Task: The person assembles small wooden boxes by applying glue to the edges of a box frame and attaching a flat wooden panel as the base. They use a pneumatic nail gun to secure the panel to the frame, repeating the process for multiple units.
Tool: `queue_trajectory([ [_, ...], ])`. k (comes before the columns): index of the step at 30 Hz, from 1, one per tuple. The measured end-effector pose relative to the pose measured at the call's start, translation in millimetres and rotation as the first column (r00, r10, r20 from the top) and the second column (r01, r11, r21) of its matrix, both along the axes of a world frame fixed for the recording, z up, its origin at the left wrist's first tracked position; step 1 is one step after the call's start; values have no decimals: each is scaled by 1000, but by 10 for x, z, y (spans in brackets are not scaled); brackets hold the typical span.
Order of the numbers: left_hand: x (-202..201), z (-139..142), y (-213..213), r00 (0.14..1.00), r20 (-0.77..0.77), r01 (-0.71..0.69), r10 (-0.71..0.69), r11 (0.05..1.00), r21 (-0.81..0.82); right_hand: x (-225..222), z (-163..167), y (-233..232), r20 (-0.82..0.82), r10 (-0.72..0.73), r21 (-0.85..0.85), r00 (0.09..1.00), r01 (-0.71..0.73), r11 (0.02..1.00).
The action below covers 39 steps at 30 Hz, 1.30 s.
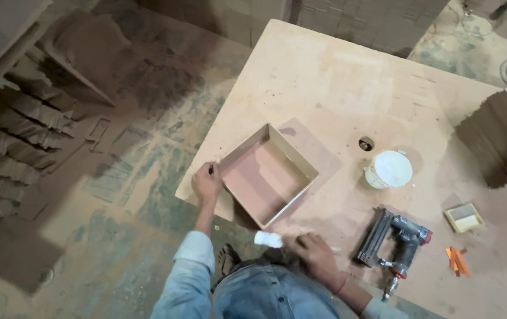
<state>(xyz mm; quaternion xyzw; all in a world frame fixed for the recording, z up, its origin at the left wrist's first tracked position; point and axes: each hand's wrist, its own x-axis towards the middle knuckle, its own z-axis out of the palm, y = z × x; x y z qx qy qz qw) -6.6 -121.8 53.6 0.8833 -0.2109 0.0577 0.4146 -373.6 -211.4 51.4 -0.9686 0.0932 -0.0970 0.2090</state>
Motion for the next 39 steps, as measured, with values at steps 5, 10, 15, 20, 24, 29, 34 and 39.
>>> queue_trajectory([
  [5,-619,-284,382,991,-26,132,-135,987,-97,-144,234,94,183,-378,412,908,278,868],
  [10,-481,-381,771,919,-118,358,-375,922,-147,-267,140,382,53,-818,402,572,738,542],
  [15,87,-269,770,860,-209,450,-466,885,-123,203,-78,1265,116,-832,300,542,779,550],
  [20,393,-62,539,737,-52,672,-674,739,-58,421,-143,1453,280,-825,245,491,794,556],
  [24,590,233,306,473,15,877,-881,472,83,444,-35,1375,27,-987,263,158,951,160],
  [29,712,574,-138,70,84,842,-994,104,530,1186,74,1820,108,-804,164,585,787,594],
  [34,708,502,-391,-53,-17,743,-998,-51,667,1275,206,1789,102,-760,228,642,729,646],
  [39,-55,174,-16,-22,404,845,-915,199,497,769,408,1482,128,-969,503,211,828,247],
])
